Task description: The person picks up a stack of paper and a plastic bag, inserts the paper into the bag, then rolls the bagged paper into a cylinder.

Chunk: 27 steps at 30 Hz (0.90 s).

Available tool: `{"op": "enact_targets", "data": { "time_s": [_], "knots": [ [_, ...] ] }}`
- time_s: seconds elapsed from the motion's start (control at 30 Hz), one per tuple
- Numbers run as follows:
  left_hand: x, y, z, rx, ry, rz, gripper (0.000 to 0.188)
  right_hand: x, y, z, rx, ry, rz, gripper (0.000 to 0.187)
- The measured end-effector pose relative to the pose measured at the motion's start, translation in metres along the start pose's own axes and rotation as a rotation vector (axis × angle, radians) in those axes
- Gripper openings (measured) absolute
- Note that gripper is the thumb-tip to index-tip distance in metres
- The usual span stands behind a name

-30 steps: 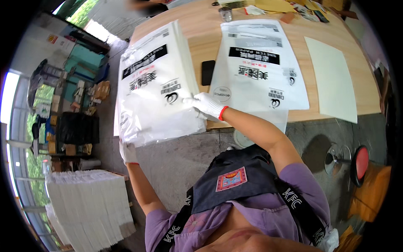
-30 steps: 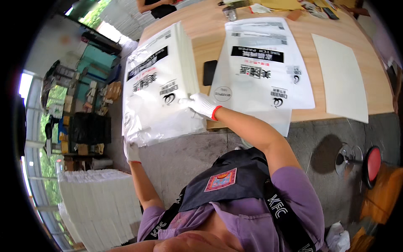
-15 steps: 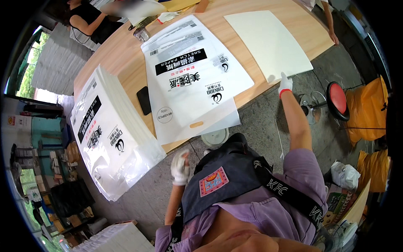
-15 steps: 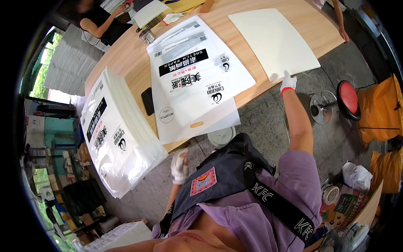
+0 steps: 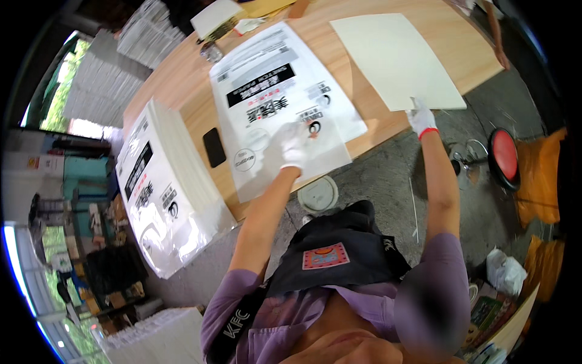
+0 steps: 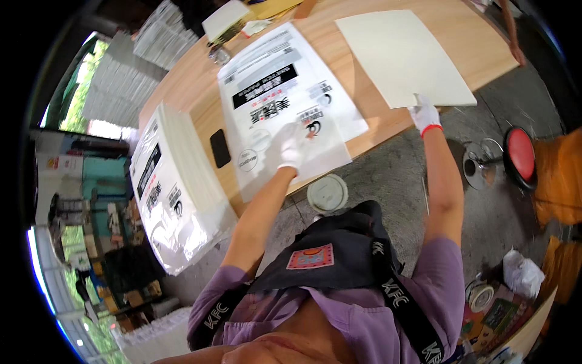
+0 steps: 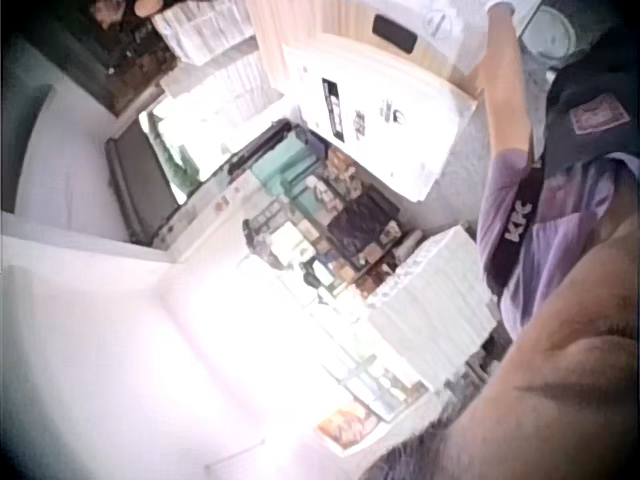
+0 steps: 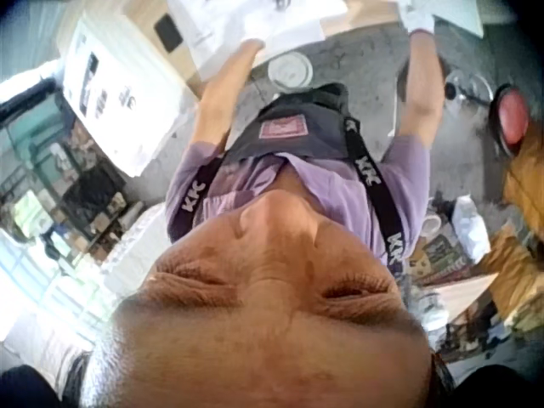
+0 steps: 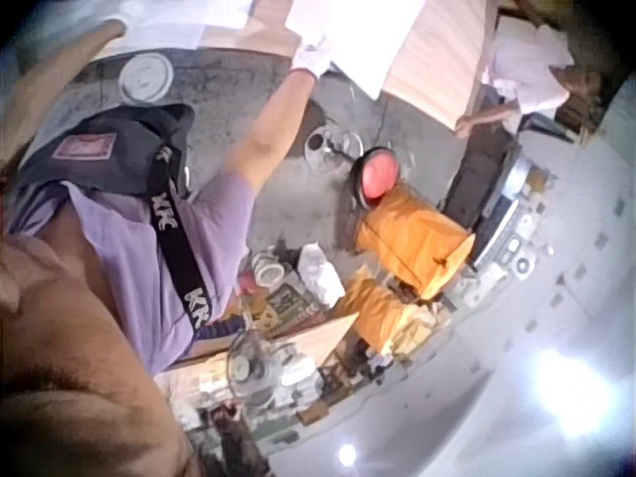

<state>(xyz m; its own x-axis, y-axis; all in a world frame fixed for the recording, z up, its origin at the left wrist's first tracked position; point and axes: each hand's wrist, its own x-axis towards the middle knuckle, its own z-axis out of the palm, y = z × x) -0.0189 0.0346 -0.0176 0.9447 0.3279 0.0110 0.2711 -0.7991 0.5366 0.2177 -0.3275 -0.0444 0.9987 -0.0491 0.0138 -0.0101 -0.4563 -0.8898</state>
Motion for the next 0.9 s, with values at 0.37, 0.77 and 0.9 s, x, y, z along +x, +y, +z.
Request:
{"op": "enact_targets", "data": {
  "time_s": [0.37,0.77,0.9],
  "knots": [
    [0.044,0.119,0.036,-1.364,-0.679,-0.698,0.052,-0.249,-0.073,-0.042,0.905,-0.629,0.569,0.045],
    [0.002,0.091,-0.065,-0.964,-0.686,-0.418,0.029,-0.147,0.029,-0.096,0.932,-0.493,0.373,0.052],
    [-0.015,0.157,-0.077,-0.425,-0.726,-0.128,0.059,-0.147,-0.032,-0.074,0.792,-0.492,0.247,0.055]
  ]
}}
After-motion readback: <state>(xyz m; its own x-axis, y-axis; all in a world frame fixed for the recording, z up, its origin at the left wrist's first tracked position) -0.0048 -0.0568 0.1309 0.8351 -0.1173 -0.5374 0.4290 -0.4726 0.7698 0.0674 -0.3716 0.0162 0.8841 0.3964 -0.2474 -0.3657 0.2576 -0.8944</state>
